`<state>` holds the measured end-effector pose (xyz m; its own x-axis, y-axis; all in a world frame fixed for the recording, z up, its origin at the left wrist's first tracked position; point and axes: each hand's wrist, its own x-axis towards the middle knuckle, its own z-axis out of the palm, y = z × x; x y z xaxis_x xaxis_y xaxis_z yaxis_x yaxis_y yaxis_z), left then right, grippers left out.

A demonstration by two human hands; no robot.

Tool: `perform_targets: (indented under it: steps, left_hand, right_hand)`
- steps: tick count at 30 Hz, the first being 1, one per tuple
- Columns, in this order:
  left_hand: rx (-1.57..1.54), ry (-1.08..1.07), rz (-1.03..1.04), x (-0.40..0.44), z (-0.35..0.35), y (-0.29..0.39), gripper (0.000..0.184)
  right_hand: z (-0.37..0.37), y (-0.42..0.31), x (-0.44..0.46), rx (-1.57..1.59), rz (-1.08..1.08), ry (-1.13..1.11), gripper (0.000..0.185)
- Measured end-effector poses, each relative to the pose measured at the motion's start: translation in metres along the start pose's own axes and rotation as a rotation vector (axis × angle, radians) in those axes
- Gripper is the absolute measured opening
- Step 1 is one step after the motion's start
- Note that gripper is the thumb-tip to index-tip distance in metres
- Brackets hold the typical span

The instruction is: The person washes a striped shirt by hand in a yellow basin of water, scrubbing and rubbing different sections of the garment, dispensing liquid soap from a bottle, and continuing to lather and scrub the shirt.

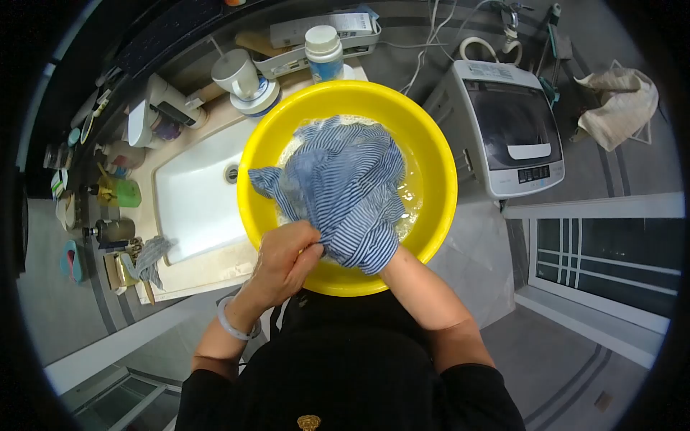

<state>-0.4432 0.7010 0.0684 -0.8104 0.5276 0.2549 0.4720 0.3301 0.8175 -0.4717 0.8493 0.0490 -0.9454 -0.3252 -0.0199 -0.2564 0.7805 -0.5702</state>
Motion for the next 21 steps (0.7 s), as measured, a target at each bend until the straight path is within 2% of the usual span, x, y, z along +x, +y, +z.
perform_targets:
  steps: [1, 2, 3, 5, 7, 12, 14, 17, 19, 21]
  left_hand:
    - [0.002, 0.003, -0.009, -0.004, 0.003, 0.002, 0.01]
    - [-0.001, -0.021, 0.011, -0.008, 0.008, 0.004, 0.01]
    - [-0.004, -0.041, 0.032, -0.01, 0.013, 0.006, 0.011]
    - [0.082, -0.083, 0.025, -0.009, 0.026, 0.014, 0.012]
    - [0.166, -0.123, 0.013, -0.006, 0.035, 0.022, 0.014]
    - [0.214, 0.049, 0.11, 0.006, 0.034, 0.034, 0.03]
    - [0.257, 0.117, 0.053, 0.005, 0.03, 0.032, 0.032]
    - [0.347, 0.285, -0.137, -0.007, -0.003, 0.029, 0.033]
    - [0.23, 0.587, -0.262, -0.019, -0.035, 0.008, 0.03]
    - [-0.064, 0.79, -0.377, -0.035, -0.095, -0.021, 0.024]
  right_hand:
    - [0.006, 0.0, -0.007, -0.08, -0.047, 0.095, 0.052]
    - [0.026, 0.015, -0.006, -0.384, -0.155, 0.063, 0.056]
    - [0.038, 0.03, -0.011, -0.381, -0.164, 0.058, 0.056]
    - [0.038, 0.034, -0.011, -0.073, -0.178, 0.089, 0.053]
    - [0.032, 0.037, -0.007, -0.088, -0.158, 0.061, 0.053]
    - [-0.003, 0.075, -0.014, -0.188, -0.03, 0.001, 0.052]
    - [-0.004, 0.067, 0.014, -0.201, -0.068, -0.023, 0.052]
    - [-0.011, 0.066, 0.003, -0.179, -0.249, -0.072, 0.051]
    - [-0.02, 0.065, 0.026, -0.175, -0.301, -0.084, 0.051]
    - [-0.025, 0.067, 0.025, -0.208, -0.284, -0.063, 0.051]
